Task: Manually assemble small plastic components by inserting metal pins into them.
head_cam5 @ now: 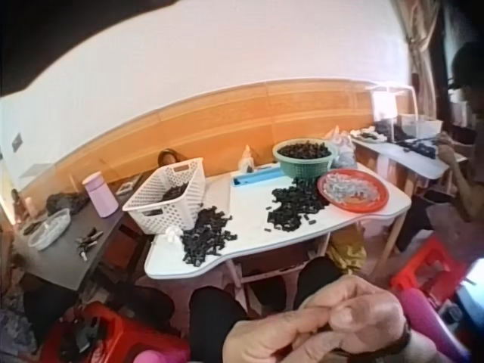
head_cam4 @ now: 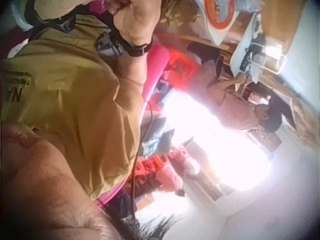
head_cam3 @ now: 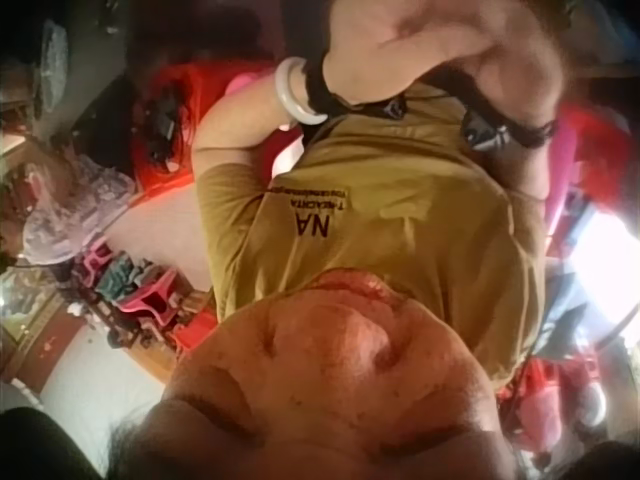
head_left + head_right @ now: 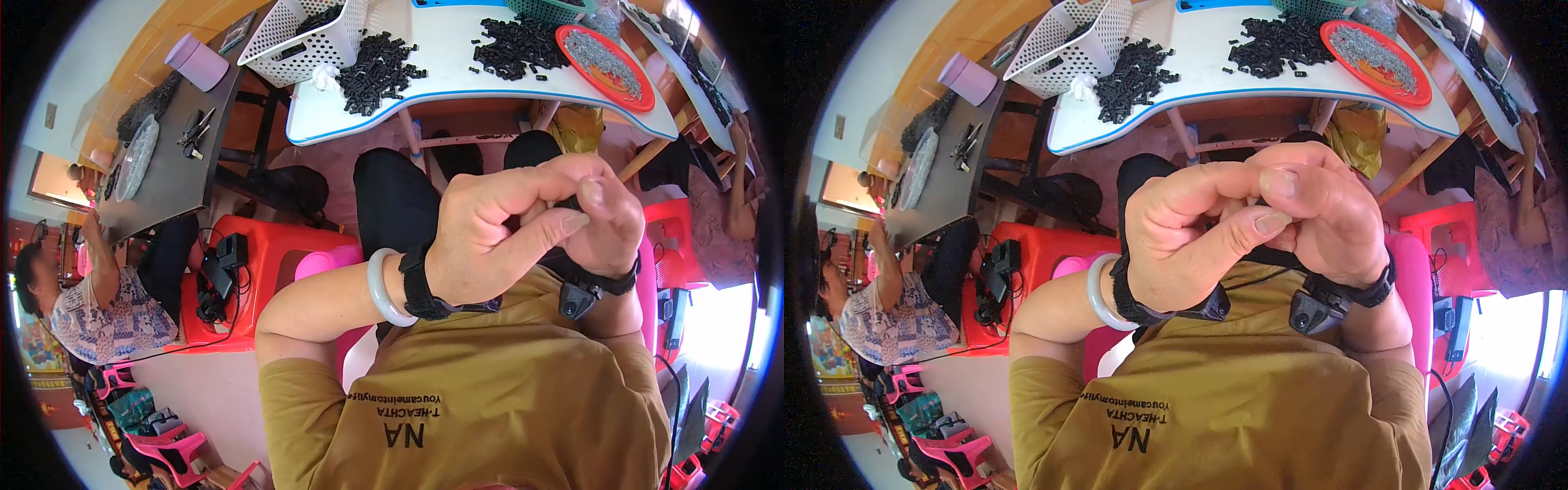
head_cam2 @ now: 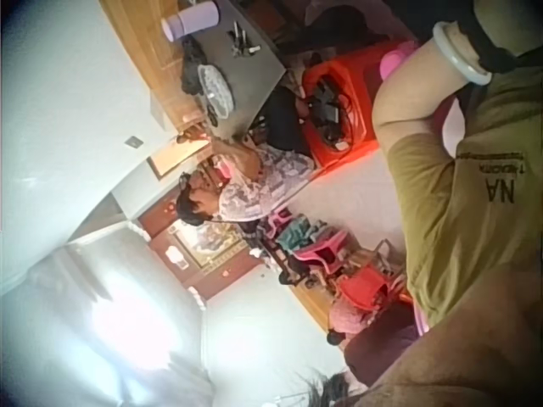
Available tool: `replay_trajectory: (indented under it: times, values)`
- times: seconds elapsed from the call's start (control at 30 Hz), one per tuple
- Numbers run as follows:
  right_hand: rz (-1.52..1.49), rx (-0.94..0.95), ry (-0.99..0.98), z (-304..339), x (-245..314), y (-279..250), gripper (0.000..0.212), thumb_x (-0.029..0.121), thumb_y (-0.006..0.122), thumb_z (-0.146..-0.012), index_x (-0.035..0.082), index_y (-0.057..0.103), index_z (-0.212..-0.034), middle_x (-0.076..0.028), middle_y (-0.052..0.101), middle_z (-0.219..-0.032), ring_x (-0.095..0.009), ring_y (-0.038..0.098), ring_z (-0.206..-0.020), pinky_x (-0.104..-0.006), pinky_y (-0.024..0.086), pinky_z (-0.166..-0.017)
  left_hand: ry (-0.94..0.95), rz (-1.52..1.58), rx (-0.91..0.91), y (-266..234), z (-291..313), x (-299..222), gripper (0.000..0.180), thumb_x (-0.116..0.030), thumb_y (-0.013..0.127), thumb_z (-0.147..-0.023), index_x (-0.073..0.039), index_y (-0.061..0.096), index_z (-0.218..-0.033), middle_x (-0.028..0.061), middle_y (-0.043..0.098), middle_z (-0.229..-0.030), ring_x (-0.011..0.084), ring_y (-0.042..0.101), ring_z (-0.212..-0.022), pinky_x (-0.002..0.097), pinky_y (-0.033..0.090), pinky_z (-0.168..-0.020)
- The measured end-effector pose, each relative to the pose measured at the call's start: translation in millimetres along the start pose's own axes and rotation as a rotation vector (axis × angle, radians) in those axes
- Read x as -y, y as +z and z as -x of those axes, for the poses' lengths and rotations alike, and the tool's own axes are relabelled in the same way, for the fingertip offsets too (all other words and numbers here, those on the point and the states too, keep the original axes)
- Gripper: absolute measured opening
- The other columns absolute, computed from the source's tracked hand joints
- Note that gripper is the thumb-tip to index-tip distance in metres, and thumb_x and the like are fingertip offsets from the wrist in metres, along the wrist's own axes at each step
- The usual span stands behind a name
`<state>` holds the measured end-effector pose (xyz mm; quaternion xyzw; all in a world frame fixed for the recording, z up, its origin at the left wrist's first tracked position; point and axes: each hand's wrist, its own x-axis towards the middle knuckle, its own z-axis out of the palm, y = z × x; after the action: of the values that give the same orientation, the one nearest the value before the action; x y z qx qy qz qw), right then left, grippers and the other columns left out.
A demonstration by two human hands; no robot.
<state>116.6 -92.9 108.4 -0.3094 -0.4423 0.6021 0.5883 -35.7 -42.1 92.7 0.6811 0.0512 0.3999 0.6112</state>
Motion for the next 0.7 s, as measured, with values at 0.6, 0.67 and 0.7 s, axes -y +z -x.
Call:
replay_trajectory:
  times: [0.6, 0.67, 0.7]
  values:
    - [-0.302, -0.077, 0.132, -4, -10, -2, 0.019, 0.018, 0.062, -0.076, 0.001, 0.06, -0.083, -0.002, 0.054, -0.068, -0.007, 0.041, -0.052, -0.0221, 0.032, -0.045, -0.084, 0.23, -0.095, 4, -4, 3, 0.015, -0.001, 0.057, -0.089, 0.004, 0.059, -0.104, 0.0106, 0.066, -0.088, 0.0121, 0.065, -0.075, 0.0249, 0.055, -0.068]
    - [-0.289, -0.067, 0.119, -5, -11, -4, 0.019, 0.019, 0.061, -0.077, 0.001, 0.06, -0.083, -0.002, 0.054, -0.068, -0.007, 0.04, -0.052, -0.0222, 0.032, -0.045, -0.098, 0.244, -0.106, 3, -5, 4, 0.015, -0.002, 0.057, -0.09, 0.004, 0.059, -0.103, 0.0106, 0.067, -0.089, 0.0123, 0.065, -0.075, 0.0252, 0.056, -0.068]
    - [-0.279, -0.06, 0.108, -6, -12, -4, 0.018, 0.019, 0.06, -0.078, 0.001, 0.06, -0.082, -0.001, 0.053, -0.068, -0.007, 0.04, -0.052, -0.0223, 0.031, -0.045, -0.103, 0.23, -0.107, 3, -5, 4, 0.016, -0.001, 0.057, -0.089, 0.003, 0.059, -0.104, 0.0103, 0.066, -0.088, 0.0125, 0.065, -0.075, 0.0253, 0.056, -0.068]
